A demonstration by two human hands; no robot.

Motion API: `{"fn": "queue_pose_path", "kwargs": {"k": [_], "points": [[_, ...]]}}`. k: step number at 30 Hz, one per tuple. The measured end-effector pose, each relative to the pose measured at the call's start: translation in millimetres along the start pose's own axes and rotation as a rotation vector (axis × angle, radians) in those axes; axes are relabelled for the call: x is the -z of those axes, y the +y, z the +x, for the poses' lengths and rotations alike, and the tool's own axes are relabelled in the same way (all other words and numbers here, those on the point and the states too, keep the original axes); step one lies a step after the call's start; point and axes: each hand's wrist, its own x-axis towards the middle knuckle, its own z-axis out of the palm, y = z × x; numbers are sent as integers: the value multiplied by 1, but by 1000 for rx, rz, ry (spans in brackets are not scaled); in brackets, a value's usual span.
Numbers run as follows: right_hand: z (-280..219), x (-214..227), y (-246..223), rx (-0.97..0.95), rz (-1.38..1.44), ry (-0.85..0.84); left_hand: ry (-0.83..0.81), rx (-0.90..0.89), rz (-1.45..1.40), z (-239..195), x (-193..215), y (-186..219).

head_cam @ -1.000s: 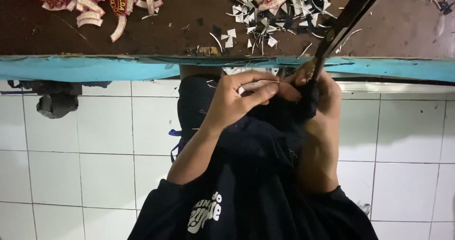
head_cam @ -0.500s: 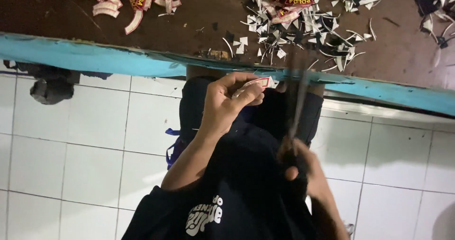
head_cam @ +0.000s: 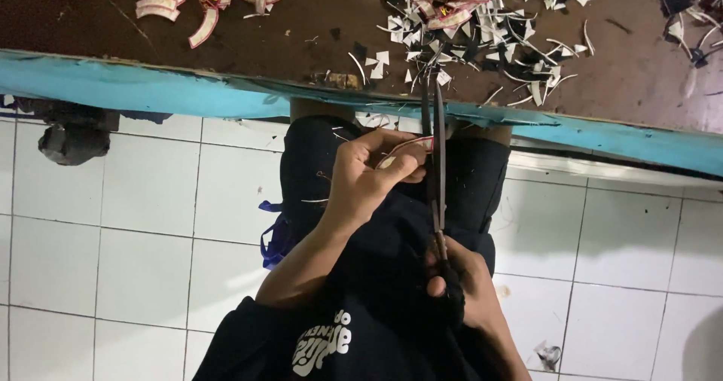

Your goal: Trimming excess fabric from the edges of embroidered labels using scissors and sorting them into piles on a work table.

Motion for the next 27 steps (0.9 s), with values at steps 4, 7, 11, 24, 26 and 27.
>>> {"fn": "queue_pose_path", "kwargs": {"k": [4, 7, 11, 24, 26, 27], "points": [[-1, -2, -5, 45, 18, 22, -26, 38, 64, 0, 1, -1], [-4, -2, -8, 53, 4, 34, -28, 28, 75, 0, 0, -2], [-5, -2, -1, 45, 6, 29, -16, 74, -45, -2, -6, 1], [-7, 1, -3, 24, -16, 10, -13, 4, -128, -4, -9, -17], [-7, 1, -4, 24, 10, 18, -20, -19, -145, -4, -9, -17], [-7, 1, -3, 24, 9, 19, -21, -19, -146, -4, -10, -18]]}}
